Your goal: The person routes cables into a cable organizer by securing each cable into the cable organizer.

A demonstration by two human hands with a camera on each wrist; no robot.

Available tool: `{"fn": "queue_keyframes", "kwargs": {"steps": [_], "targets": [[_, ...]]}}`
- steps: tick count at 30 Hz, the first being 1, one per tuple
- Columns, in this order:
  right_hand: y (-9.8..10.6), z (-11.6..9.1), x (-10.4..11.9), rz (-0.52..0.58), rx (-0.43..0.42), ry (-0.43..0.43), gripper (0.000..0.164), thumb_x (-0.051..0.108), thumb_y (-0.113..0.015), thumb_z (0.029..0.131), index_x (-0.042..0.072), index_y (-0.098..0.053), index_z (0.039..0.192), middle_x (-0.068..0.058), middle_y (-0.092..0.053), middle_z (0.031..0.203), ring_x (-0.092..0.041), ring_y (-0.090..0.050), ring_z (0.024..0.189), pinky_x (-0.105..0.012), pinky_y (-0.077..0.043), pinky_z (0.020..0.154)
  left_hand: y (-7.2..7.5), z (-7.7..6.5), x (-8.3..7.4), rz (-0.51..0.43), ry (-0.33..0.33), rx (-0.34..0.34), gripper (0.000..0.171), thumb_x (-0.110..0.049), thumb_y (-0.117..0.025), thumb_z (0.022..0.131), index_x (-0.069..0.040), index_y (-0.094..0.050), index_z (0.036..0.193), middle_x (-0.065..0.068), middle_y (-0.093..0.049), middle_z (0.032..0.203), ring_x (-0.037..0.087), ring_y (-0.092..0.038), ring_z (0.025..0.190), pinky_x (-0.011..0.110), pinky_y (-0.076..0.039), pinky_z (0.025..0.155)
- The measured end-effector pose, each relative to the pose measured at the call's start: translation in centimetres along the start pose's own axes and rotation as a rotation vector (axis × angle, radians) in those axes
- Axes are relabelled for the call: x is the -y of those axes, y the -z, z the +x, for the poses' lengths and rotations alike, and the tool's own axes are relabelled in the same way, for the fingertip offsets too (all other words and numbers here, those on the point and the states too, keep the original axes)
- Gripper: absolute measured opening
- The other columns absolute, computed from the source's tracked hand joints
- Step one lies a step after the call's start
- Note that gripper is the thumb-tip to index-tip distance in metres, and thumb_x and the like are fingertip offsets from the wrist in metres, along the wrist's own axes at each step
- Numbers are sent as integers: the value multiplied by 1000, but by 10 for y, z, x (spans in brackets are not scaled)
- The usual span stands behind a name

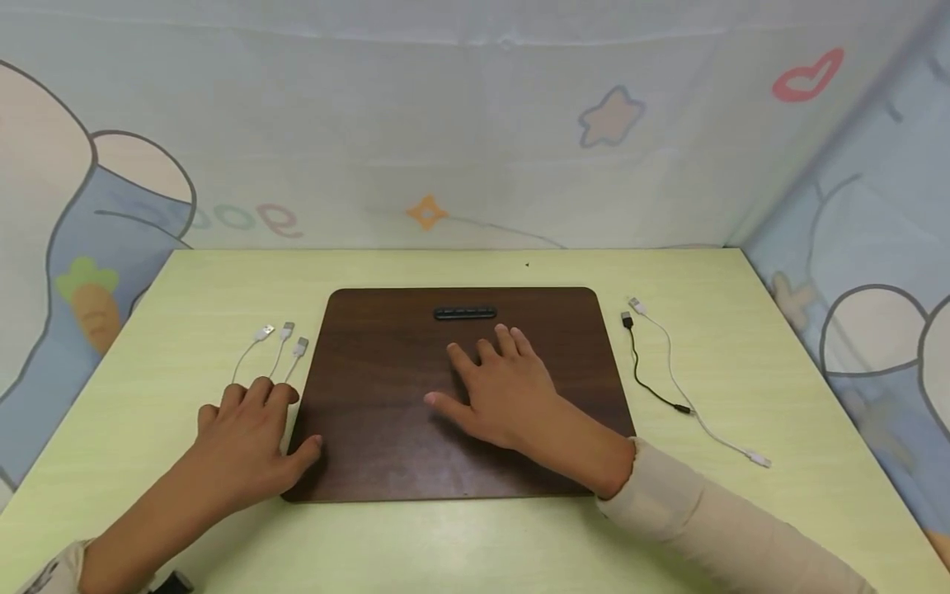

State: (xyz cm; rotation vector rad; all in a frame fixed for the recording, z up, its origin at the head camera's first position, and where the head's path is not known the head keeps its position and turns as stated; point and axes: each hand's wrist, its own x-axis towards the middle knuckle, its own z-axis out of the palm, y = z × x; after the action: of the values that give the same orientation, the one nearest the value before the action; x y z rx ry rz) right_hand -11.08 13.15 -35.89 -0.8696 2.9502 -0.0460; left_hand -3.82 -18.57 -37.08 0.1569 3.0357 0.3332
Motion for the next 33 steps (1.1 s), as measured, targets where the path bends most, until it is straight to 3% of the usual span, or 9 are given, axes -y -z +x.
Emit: {"fn": "queue_keyframes", "kwargs": {"steps": [6, 10, 14, 26, 33], "targets": [[1, 6, 6, -29, 15, 32, 78, 70, -51, 113, 16, -54, 168, -22, -67, 157, -56, -46, 161, -64, -33, 136, 0, -4, 5, -7, 26, 24, 30, -33, -70, 96, -7, -55, 97, 7, -49, 98, 34, -43, 95, 49, -31, 78], [0, 10, 11, -26, 35, 60, 76, 68, -51, 114, 16, -52, 169, -23, -58, 166, -56, -45, 162, -65, -34, 135, -1, -8, 9, -1, 33, 12, 26, -28, -70, 97, -9, -54, 92, 8, -49, 97, 35, -44, 95, 51, -32, 80], [-2, 13, 15, -22, 46, 90, 72, 64, -51, 115, 16, -53, 169, -25, -51, 172, -55, -45, 162, -65, -36, 135, -3, -10, 13, 10, 34, 4, 25, -26, -71, 97, -9, -54, 90, 8, -49, 97, 36, -46, 96, 54, -35, 80], [-6, 30, 31, -77, 105, 135, 66, 60, -45, 119, 19, -53, 169, -20, -49, 175, -52, -42, 165, -61, -32, 138, -9, -12, 20, 13, 49, -37, 26, -15, -64, 100, -10, -50, 78, 8, -49, 87, 34, -47, 86, 54, -36, 75], [-5, 42, 47, -161, 101, 182, 63, 60, -43, 119, 22, -53, 169, -18, -52, 173, -47, -46, 164, -58, -35, 137, -9, -14, 24, 17, 84, 19, 33, -28, -71, 102, -9, -53, 81, 9, -51, 90, 35, -49, 90, 56, -38, 78]]}}
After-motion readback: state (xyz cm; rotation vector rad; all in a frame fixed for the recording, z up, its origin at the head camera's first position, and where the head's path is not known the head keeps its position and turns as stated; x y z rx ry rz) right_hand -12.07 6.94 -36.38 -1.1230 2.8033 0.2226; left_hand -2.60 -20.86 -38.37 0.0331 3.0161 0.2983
